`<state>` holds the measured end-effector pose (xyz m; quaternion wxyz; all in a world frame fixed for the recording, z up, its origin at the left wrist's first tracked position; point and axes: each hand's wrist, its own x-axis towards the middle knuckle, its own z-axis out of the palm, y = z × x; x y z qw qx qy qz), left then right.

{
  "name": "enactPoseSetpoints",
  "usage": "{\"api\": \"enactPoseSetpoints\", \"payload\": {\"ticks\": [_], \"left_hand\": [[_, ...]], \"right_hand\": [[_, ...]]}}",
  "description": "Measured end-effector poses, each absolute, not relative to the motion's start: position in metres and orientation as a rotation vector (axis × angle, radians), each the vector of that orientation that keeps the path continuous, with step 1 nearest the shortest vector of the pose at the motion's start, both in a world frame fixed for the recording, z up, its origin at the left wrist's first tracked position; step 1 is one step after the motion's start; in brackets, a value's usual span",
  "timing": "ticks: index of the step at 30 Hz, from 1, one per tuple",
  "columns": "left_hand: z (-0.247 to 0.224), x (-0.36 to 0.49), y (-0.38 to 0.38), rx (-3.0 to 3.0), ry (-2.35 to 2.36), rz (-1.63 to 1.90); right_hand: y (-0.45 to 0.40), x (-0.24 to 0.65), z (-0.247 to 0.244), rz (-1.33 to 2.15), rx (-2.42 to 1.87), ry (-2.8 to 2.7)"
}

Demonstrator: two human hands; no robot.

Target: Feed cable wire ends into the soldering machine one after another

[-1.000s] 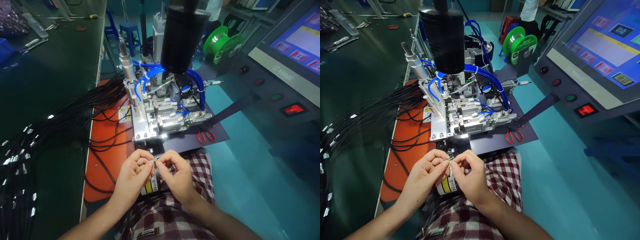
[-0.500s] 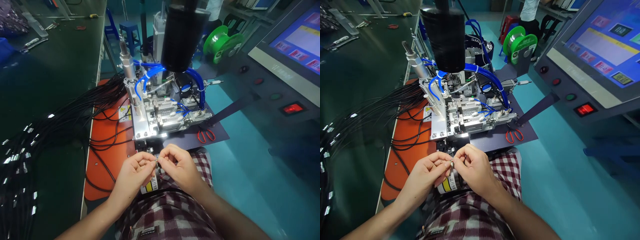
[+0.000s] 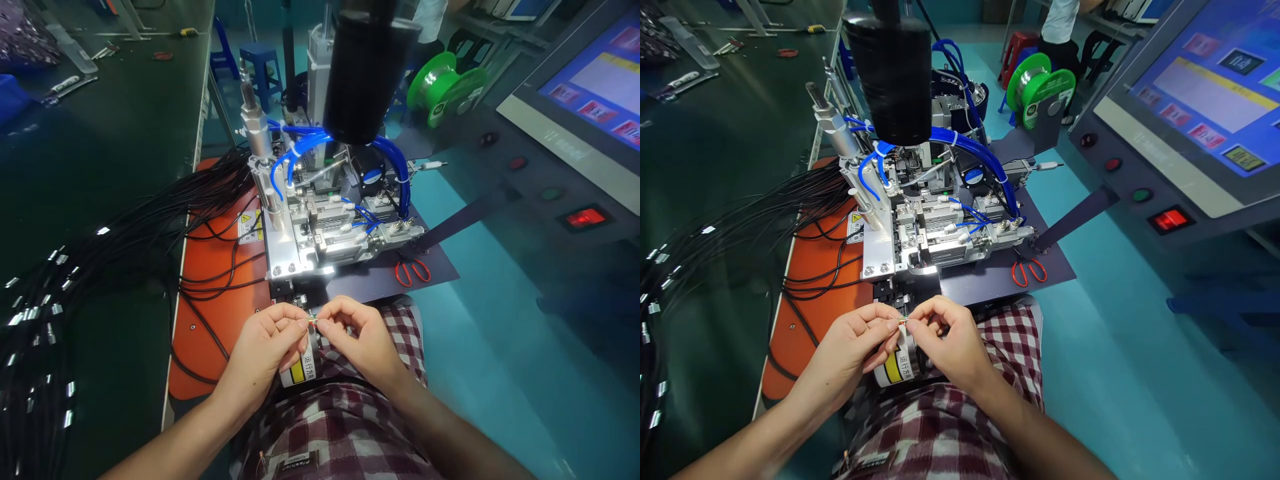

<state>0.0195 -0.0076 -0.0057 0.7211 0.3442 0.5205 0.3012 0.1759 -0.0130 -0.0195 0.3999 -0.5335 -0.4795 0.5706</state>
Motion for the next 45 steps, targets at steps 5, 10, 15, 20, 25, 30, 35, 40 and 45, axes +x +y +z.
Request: {"api": "enactPoseSetpoints", "payload": {"ticks": [5, 10, 15, 20, 25, 30, 35, 40, 45], "left_hand": [[-0.006, 0.020, -0.008, 0.751, 1.134, 0.663], [-0.005, 0.020, -0.009, 0.748, 1.121, 0.659], [-0.005, 0.023, -0.008, 0.724, 1.112, 0.675], [-0.005, 0.022, -0.009, 0.734, 1.108, 0.667], [-0.006, 0.021, -0.009, 0.757, 1.106, 0.664], [-0.007, 0.021, -0.010, 0.783, 1.093, 0.659], [-0.003, 0.023, -0.013, 0.858, 1.106, 0.716], [-0.006, 0.019, -0.010, 0.901, 1.002, 0.655], [-0.007, 0.013, -0.003, 0.802, 0.890, 0.484]], "right_hand": [[-0.013, 0.170, -0.019, 1.451, -1.335, -1.175], [-0.013, 0.168, -0.021, 1.503, -1.315, -1.097], [-0.018, 0.166, -0.022, 1.485, -1.305, -1.070], [-0.019, 0.166, -0.024, 1.481, -1.300, -1.063], [-0.019, 0.167, -0.027, 1.346, -1.326, -1.189], [-0.023, 0.168, -0.027, 0.914, -1.313, -1.511], [-0.020, 0.168, -0.025, 1.210, -1.347, -1.355], [-0.017, 0.172, -0.030, 1.681, -1.224, -0.998], [-0.019, 0.176, -0.033, 1.726, -1.205, -1.036]]}}
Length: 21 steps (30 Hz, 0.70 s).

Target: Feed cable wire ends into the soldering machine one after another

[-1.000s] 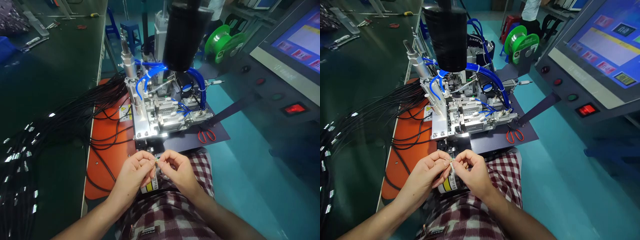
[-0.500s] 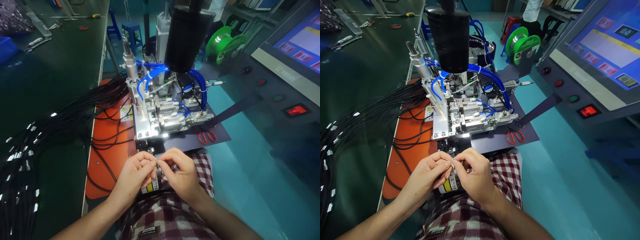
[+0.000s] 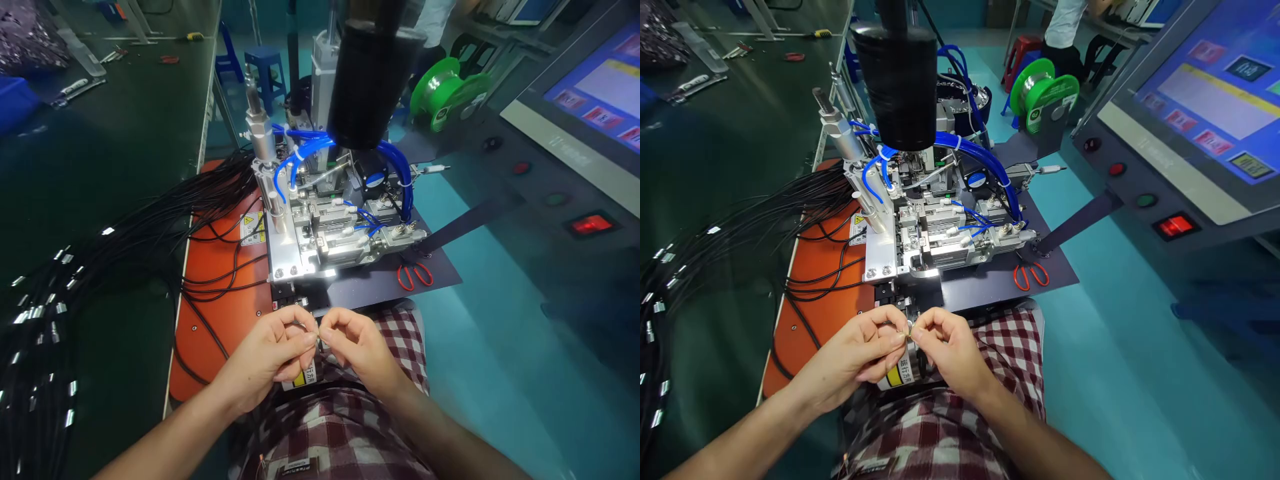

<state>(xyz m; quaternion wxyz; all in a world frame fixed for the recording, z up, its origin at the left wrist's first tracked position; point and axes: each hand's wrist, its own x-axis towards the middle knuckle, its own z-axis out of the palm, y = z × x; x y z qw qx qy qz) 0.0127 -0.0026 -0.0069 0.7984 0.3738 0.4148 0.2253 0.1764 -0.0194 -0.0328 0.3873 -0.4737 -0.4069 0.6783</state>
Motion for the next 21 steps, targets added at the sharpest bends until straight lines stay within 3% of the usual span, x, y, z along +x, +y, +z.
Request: {"api": "enactPoseSetpoints", "payload": {"ticks": [4, 9, 21], "left_hand": [[0.000, 0.006, 0.002, 1.076, 1.061, 0.454], [-0.008, -0.004, 0.007, 1.869, 1.463, 0.517], [-0.028, -0.020, 0.017, 2.310, 1.229, 0.499]], "right_hand": [[-0.008, 0.176, -0.036, 1.704, -1.248, -1.046], [0.014, 0.171, -0.050, 1.654, -1.316, -1.065], [0.022, 0.168, -0.059, 1.711, -1.368, -1.055]]}}
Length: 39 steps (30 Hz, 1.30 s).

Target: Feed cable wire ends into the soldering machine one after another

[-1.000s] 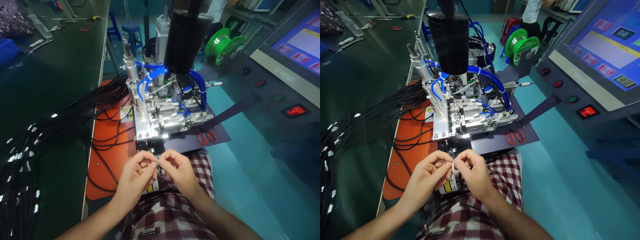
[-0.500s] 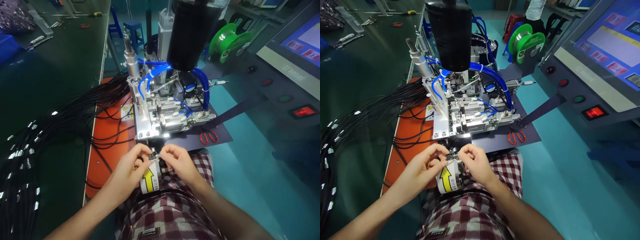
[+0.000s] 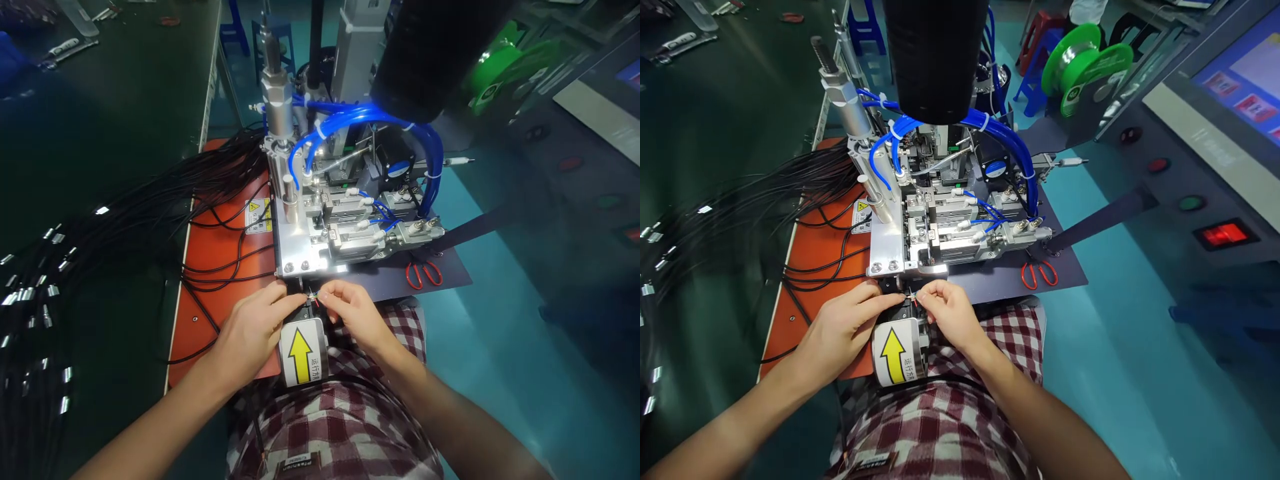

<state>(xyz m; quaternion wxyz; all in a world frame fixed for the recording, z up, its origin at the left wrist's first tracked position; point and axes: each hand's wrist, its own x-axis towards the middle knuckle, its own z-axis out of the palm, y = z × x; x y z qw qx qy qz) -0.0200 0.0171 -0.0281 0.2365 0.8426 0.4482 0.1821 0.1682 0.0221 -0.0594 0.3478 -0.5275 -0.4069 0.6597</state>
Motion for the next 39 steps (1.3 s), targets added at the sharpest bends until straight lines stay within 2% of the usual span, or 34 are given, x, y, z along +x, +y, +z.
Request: {"api": "enactPoseSetpoints", "payload": {"ticks": [7, 39], "left_hand": [[-0.0272, -0.0198, 0.0191, 2.481, 1.215, 0.459], [-0.0287, -0.0213, 0.0206, 2.556, 1.201, 0.440]], "right_hand": [[0.0213, 0.1683, -0.0578, 1.725, -1.351, -1.082], [0.0210, 0.1703, -0.0588, 1.599, -1.358, -1.218]]}}
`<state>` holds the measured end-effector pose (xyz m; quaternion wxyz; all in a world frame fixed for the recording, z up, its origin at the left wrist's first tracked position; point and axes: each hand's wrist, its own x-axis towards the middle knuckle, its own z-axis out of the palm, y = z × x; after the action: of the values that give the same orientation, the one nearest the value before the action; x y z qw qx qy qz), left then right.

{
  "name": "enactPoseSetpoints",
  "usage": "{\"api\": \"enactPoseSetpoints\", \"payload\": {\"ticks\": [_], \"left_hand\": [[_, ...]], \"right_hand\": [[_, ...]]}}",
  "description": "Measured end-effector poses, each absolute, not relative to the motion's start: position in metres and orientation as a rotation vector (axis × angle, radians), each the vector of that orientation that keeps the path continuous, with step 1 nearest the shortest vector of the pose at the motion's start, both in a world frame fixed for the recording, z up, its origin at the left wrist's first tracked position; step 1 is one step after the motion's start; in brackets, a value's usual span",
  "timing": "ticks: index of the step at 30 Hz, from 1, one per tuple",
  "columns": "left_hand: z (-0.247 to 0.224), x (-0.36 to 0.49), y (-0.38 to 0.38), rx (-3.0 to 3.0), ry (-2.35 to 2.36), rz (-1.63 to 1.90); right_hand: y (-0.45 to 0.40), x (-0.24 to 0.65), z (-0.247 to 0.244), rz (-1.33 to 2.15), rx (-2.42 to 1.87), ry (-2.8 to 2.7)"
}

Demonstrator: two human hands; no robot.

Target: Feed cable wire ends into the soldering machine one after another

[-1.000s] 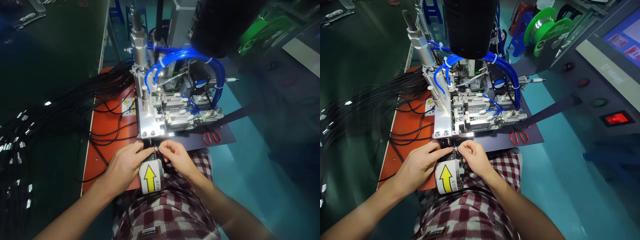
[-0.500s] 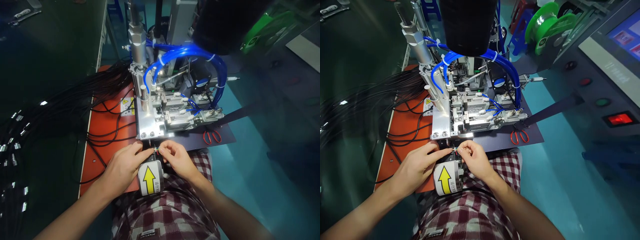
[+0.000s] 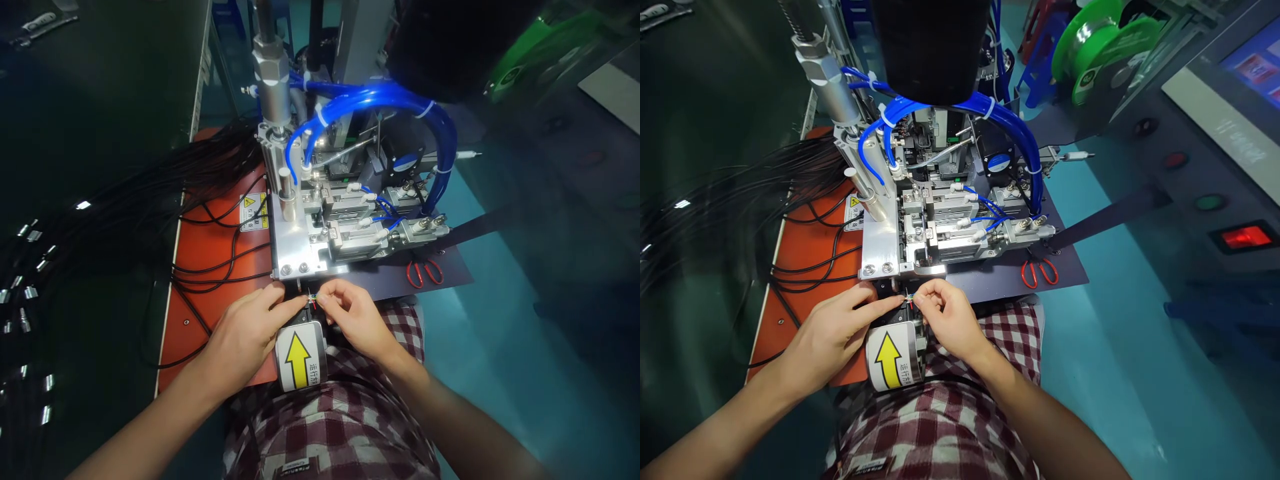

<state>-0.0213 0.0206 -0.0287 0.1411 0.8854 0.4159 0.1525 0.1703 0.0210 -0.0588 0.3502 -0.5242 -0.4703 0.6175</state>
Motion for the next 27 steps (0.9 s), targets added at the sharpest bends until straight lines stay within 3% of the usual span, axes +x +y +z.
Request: {"api": "enactPoseSetpoints", "payload": {"ticks": [27], "left_hand": [[-0.0307, -0.0213, 0.0202, 2.698, 1.196, 0.338]], "right_hand": [[0.0161, 0.1700, -0.0622, 1.464, -1.384, -1.340]]}}
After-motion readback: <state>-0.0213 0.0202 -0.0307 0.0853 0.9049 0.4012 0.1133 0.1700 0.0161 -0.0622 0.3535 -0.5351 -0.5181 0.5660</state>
